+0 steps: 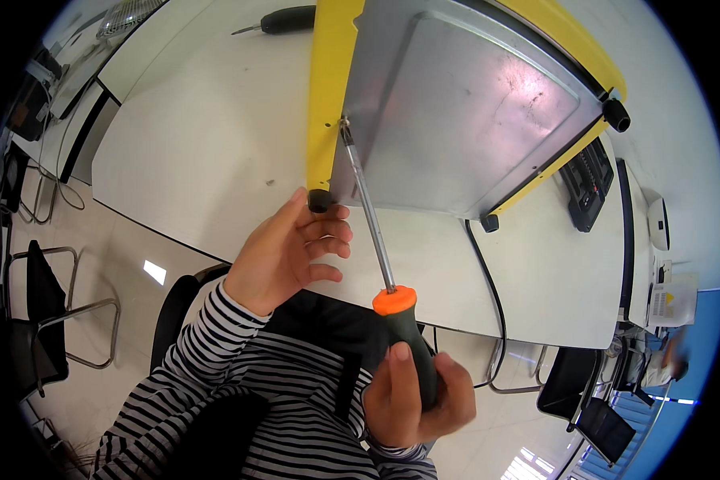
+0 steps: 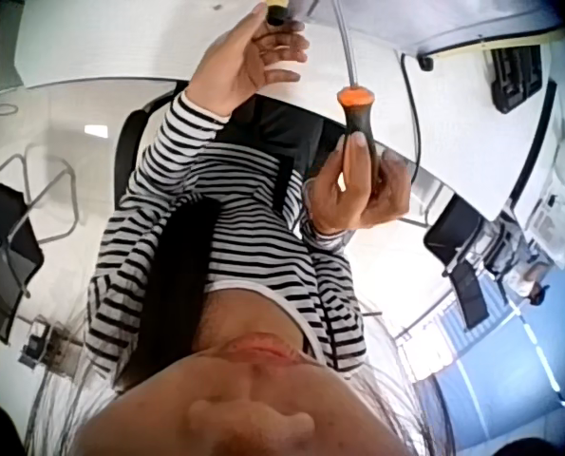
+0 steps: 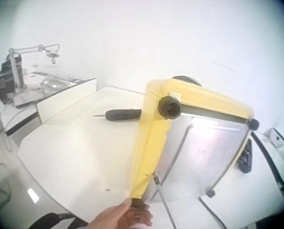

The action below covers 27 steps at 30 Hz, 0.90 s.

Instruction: The person uses a screwdriver to tighten screws on a yellow and silver device placed on a white table. The person holds the device steady with one hand while turning the screwdriver with the other. The person removes a screw, places it on the table, then reinserts and tightens it.

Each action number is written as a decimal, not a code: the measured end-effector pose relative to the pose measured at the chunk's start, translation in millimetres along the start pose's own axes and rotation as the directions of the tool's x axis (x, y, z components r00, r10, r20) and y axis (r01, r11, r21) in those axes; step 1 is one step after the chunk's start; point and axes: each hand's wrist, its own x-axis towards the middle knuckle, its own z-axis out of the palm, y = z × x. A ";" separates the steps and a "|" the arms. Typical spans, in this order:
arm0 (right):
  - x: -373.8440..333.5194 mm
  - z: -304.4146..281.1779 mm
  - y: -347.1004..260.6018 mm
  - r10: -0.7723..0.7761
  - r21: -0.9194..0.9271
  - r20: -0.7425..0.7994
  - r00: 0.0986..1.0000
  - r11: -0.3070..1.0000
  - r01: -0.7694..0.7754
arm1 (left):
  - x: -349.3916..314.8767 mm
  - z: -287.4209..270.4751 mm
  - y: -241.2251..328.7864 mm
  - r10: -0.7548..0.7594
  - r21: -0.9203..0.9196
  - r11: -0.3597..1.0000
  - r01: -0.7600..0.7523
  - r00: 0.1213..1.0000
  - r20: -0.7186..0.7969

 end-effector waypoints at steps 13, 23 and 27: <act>-7.3 -5.0 8.0 0.239 0.294 -0.185 0.953 0.939 -0.178 | 6.3 17.0 -20.1 0.093 -0.024 0.995 -0.096 0.991 -0.095; -1.3 -19.5 12.1 0.227 0.220 -0.099 0.969 0.955 -0.201 | 6.7 21.9 -25.9 0.122 -0.014 0.992 -0.124 0.987 -0.107; -12.4 -14.7 8.9 0.366 0.470 0.113 0.924 0.799 -0.374 | 6.2 22.1 -32.2 0.095 -0.034 0.994 -0.099 0.989 -0.111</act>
